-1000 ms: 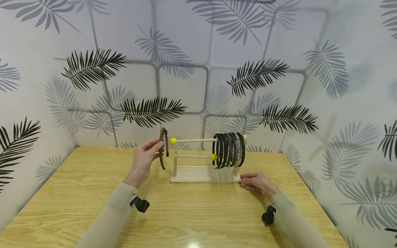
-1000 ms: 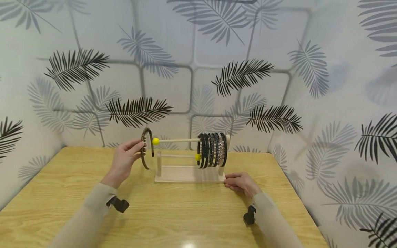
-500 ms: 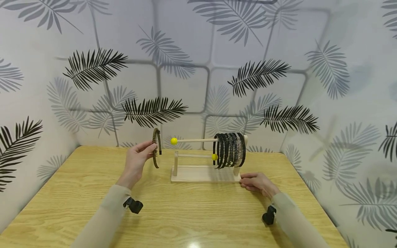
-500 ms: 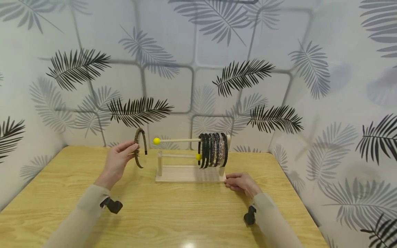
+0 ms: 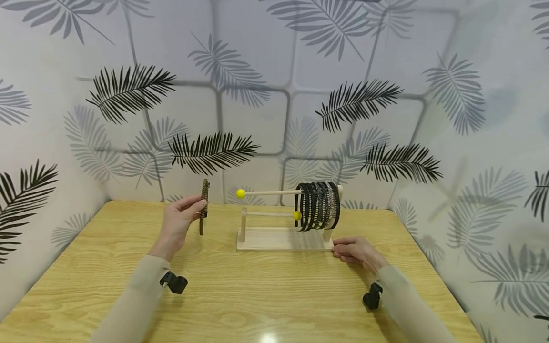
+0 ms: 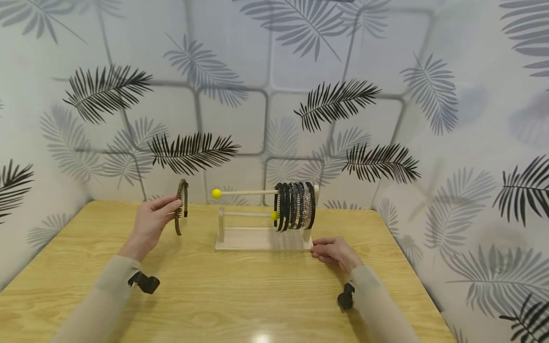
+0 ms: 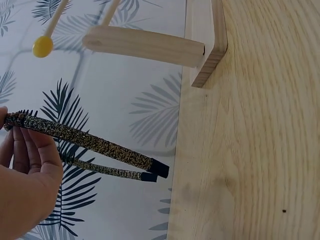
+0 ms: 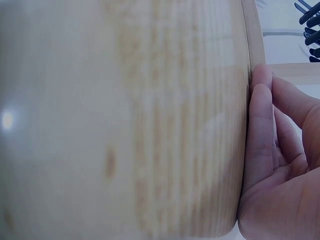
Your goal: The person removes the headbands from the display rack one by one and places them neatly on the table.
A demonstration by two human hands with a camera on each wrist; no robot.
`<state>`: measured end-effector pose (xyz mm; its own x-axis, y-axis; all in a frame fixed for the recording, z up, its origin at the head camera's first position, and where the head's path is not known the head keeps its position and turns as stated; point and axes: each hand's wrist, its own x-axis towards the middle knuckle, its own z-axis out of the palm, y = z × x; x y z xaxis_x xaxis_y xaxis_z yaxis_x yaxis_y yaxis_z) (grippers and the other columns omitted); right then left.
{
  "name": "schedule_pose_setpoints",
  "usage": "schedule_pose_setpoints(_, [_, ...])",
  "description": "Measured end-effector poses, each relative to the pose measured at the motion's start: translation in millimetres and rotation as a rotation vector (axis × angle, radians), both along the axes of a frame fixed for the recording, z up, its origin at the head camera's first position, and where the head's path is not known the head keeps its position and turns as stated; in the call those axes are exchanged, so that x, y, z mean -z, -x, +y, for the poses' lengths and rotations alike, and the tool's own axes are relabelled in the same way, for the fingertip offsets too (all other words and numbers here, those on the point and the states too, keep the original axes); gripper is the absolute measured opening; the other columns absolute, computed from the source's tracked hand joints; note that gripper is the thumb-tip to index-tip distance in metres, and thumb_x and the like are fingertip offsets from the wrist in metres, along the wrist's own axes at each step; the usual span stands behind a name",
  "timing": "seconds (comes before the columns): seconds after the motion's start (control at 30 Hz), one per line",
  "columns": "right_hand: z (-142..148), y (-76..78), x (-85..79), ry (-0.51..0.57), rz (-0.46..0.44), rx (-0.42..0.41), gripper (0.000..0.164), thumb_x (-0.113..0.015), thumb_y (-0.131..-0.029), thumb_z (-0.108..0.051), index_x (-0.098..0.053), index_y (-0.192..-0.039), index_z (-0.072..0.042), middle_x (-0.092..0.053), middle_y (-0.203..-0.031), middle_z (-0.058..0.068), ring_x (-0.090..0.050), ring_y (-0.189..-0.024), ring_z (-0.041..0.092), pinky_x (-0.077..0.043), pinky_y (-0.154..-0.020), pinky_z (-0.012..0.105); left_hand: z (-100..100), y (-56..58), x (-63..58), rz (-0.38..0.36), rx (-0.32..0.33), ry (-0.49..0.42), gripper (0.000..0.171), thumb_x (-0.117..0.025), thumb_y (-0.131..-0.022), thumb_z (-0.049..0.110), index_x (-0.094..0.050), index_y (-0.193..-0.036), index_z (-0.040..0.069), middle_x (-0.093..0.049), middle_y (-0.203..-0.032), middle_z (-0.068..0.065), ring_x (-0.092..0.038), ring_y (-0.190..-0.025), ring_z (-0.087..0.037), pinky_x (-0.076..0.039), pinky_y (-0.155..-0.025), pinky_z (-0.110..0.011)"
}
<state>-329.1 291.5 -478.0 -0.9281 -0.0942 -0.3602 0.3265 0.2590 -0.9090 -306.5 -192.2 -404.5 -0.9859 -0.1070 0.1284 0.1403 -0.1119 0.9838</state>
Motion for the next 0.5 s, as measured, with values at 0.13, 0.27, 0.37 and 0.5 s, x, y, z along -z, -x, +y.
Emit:
schedule_pose_setpoints(0.13, [0,0.8,0.1,0.004,0.000,-0.001,0.049,-0.066,-0.094,-0.010,-0.052,-0.138,0.004,-0.075,-0.097,0.002,-0.071,-0.080,0.007,-0.057,-0.068,0.019,-6,0.2,3.5,0.015,0.025,0.016,0.043,-0.071,-0.092,0.024,-0.063,-0.127,0.000,-0.067,-0.098,0.014,-0.064,-0.089,-0.003,-0.055,-0.084,-0.021])
schedule_pose_setpoints(0.27, [-1,0.1,-2.9,0.010,-0.006,-0.009,0.050,-0.066,-0.094,-0.011,-0.051,-0.139,0.005,-0.075,-0.098,0.002,-0.071,-0.080,0.007,-0.057,-0.068,0.020,-11,-0.6,5.4,0.019,0.037,0.036,0.042,-0.071,-0.092,0.024,-0.064,-0.127,0.002,-0.066,-0.100,0.014,-0.064,-0.091,-0.003,-0.055,-0.084,-0.021])
schedule_pose_setpoints(0.37, [-2,-0.2,-3.5,0.017,-0.013,-0.007,0.050,-0.066,-0.094,-0.011,-0.050,-0.139,0.005,-0.075,-0.098,0.002,-0.071,-0.080,0.007,-0.057,-0.068,0.020,-16,0.3,7.4,0.013,0.032,0.051,0.043,-0.070,-0.092,0.024,-0.063,-0.128,0.002,-0.066,-0.100,0.015,-0.063,-0.091,-0.003,-0.055,-0.082,-0.019])
schedule_pose_setpoints(0.5, [-2,0.1,-1.5,0.019,-0.017,0.000,0.049,-0.066,-0.094,-0.010,-0.052,-0.139,0.004,-0.075,-0.097,0.002,-0.071,-0.079,0.006,-0.057,-0.068,0.019,-25,3.4,10.6,0.004,0.009,0.055,0.043,-0.071,-0.092,0.024,-0.064,-0.127,0.002,-0.067,-0.099,0.016,-0.063,-0.089,-0.001,-0.054,-0.080,-0.018])
